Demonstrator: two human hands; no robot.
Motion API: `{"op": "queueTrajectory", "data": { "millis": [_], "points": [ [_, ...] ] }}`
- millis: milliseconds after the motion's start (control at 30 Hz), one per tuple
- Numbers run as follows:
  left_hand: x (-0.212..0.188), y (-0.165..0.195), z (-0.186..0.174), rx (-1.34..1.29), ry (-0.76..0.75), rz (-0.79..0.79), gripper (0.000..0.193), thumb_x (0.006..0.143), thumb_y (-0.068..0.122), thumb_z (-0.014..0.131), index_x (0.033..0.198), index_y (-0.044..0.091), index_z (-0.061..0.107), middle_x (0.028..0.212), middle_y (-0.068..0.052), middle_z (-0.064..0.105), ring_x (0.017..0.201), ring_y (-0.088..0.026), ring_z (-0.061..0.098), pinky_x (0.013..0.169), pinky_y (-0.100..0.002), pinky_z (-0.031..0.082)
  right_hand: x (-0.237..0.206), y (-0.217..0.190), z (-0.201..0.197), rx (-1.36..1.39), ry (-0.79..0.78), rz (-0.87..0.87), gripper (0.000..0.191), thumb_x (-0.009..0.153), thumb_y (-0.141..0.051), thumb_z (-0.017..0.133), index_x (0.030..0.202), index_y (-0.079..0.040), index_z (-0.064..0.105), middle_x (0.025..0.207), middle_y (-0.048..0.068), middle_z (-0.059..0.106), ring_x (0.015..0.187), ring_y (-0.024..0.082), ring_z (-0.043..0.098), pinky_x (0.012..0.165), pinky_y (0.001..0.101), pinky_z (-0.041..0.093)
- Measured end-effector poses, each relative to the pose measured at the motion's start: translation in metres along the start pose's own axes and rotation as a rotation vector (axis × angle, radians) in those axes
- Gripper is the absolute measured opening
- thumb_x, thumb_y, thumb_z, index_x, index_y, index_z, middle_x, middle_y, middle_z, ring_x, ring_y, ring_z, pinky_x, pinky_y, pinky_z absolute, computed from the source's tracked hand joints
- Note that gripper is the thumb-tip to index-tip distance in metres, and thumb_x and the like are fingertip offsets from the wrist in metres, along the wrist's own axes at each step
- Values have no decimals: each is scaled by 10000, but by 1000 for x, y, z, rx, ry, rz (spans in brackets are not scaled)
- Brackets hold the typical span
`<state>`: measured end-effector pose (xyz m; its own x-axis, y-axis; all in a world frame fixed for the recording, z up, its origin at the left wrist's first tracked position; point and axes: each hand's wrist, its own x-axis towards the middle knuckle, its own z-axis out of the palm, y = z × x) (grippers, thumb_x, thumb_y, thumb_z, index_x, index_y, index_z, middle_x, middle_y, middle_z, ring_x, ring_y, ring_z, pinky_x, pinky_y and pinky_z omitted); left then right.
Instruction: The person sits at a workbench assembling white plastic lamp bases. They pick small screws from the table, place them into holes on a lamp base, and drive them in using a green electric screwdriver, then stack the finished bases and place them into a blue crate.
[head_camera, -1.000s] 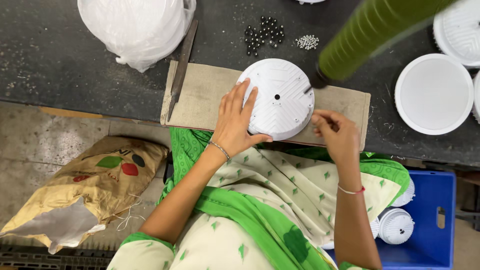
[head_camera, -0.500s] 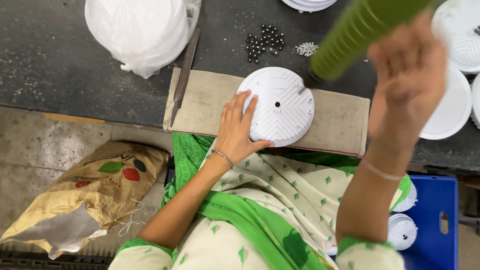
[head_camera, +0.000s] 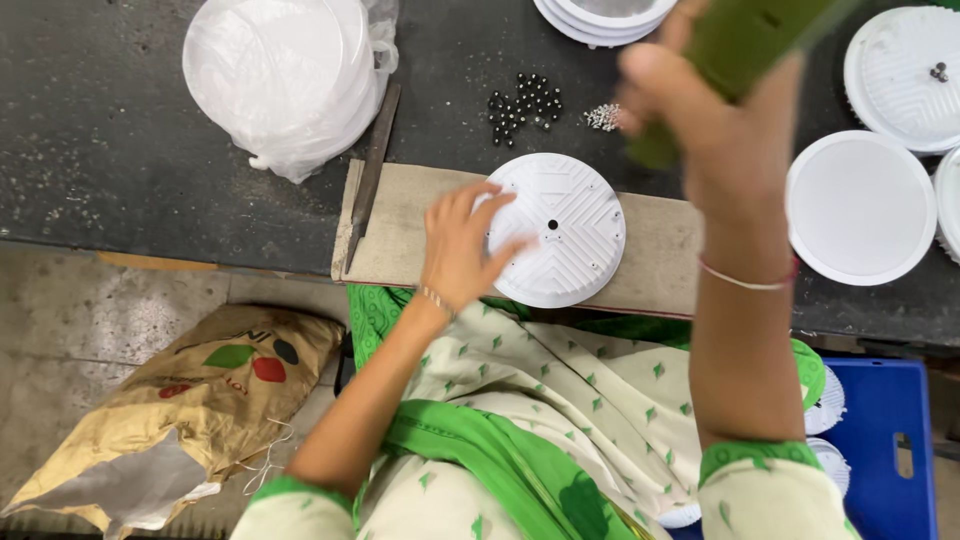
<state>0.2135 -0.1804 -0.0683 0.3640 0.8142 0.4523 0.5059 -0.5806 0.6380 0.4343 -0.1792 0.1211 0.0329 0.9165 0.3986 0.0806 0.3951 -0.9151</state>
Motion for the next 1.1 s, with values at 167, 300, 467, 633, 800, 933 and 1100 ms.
{"op": "queueTrajectory", "data": {
  "millis": [167, 300, 467, 633, 800, 933, 1100],
  "points": [
    [78, -31, 32, -13, 166, 43, 140, 927, 83, 704, 1042, 124, 771, 1014, -35, 660, 988, -282, 576, 864, -410, 440, -33, 20, -44, -92, 262, 62, 246, 1083, -111, 762, 935, -21, 587, 702, 63, 578, 599, 147, 591, 624, 287, 551],
    [133, -42, 62, 71, 174, 36, 52, 894, 122, 744, 923, 123, 787, 934, -30, 640, 953, -269, 575, 831, -396, 473, -64, 40, -65, -130, 359, 43, 245, 1081, -92, 744, 919, -13, 579, 690, 76, 584, 589, 149, 591, 616, 289, 551],
    [151, -40, 74, 239, 43, -7, 41, 804, 122, 762, 836, 128, 788, 937, -39, 642, 976, -289, 572, 833, -416, 487, -92, 62, -71, -165, 419, 35, 248, 1083, -78, 753, 915, -7, 585, 694, 82, 598, 590, 159, 611, 620, 290, 550],
    [158, -33, 69, 323, 16, 7, 78, 739, 116, 778, 814, 132, 790, 951, -59, 651, 997, -306, 578, 836, -421, 497, -93, 73, -65, -161, 419, 67, 191, 1076, -67, 754, 978, -20, 597, 704, 74, 615, 604, 158, 627, 619, 285, 550],
    [172, -23, 74, 395, -25, 18, 83, 819, 90, 708, 795, 119, 782, 983, -70, 672, 1032, -319, 591, 871, -419, 503, -79, 70, -39, 8, 333, 68, 159, 1065, -86, 713, 988, -41, 582, 708, 56, 585, 557, 152, 598, 574, 281, 527],
    [174, -22, 77, 473, -8, 29, 93, 793, 48, 667, 812, 92, 747, 991, -88, 685, 1017, -323, 619, 843, -417, 526, -66, 68, -3, 170, 233, 47, 196, 1082, -93, 676, 943, -52, 544, 633, 51, 546, 537, 145, 560, 577, 302, 536],
    [156, -19, 64, 125, 77, -49, 51, 844, 101, 707, 881, 79, 680, 849, -106, 710, 832, -363, 672, 687, -481, 524, -55, 73, 29, 194, 204, 42, 211, 1080, -90, 656, 947, -55, 495, 674, 47, 522, 522, 134, 523, 593, 310, 537]
  ]
}}
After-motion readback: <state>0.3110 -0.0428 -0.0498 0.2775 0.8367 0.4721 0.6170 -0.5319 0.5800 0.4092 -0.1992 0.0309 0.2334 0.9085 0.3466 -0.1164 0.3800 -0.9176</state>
